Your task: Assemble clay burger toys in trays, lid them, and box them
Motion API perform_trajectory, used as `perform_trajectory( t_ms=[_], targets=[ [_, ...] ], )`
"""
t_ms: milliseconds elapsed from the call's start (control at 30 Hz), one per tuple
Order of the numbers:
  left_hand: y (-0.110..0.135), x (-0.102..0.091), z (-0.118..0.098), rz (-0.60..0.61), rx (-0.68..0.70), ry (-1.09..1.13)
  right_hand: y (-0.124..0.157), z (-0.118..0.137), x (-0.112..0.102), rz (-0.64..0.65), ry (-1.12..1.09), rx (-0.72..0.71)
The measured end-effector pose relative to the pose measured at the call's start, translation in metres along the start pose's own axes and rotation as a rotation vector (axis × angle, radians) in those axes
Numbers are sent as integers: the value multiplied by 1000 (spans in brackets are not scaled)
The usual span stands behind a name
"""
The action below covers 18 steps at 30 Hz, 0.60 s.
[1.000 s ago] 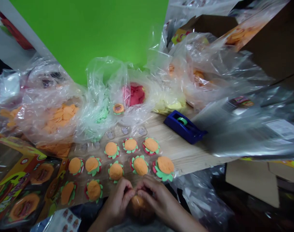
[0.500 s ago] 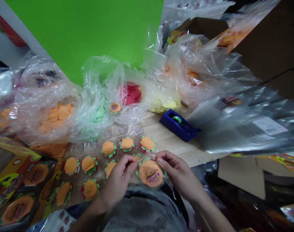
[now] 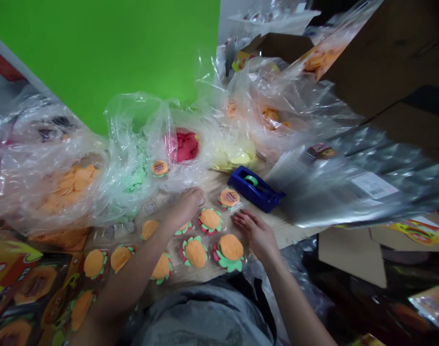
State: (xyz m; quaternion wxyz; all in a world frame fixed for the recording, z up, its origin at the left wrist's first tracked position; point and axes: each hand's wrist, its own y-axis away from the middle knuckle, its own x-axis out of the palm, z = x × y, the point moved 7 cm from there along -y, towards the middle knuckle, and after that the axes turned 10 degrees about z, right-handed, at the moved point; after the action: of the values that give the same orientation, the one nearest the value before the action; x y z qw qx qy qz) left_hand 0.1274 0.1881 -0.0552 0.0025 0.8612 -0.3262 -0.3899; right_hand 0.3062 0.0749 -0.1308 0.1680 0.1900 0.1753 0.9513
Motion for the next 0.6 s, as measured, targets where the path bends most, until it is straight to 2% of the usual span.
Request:
perform_trajectory(
  t_ms=[200,400,500,600],
  targets=[
    [-33,5,13,-17,-59,-128,31,-6,12,203,254,160],
    [-45,2,10,118,58,-49,31,-3,30,380,351,233],
    [-45,-6,8,147,115,0,32,-4,26,379,381,258],
    [-47,-19,12,122,128,13,37,-5,11,329,399,284]
  ],
)
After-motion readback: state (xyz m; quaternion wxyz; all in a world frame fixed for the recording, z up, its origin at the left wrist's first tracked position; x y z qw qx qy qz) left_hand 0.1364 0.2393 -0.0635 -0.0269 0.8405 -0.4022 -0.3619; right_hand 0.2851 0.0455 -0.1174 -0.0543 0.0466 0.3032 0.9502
